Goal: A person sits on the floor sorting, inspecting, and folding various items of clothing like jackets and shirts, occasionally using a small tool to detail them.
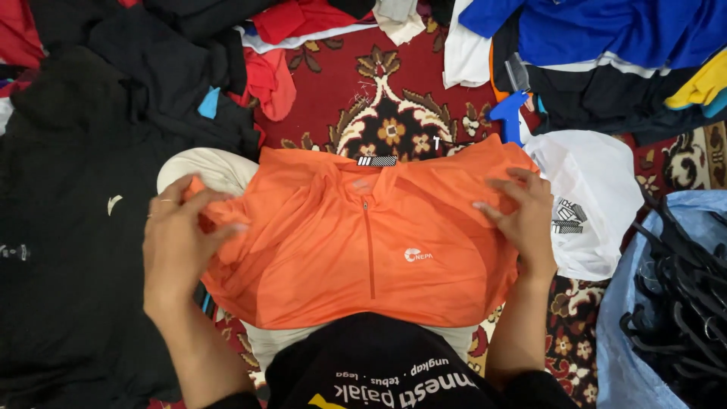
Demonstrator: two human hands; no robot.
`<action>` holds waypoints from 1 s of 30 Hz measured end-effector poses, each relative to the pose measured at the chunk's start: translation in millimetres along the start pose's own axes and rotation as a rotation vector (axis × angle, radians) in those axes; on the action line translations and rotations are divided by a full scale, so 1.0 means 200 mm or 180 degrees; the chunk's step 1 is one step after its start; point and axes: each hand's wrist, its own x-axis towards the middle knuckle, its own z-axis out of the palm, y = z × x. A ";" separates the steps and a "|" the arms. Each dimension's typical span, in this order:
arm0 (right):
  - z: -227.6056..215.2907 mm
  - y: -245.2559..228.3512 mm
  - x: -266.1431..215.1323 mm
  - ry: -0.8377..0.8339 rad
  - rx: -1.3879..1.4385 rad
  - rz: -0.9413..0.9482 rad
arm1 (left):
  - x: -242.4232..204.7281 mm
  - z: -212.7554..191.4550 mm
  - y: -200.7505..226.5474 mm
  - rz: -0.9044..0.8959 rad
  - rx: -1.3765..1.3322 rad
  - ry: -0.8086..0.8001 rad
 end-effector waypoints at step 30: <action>-0.16 -0.09 -0.07 -0.1756 -0.0937 0.3145 | -0.13 0.16 -0.04 -0.1531 -0.0825 0.0831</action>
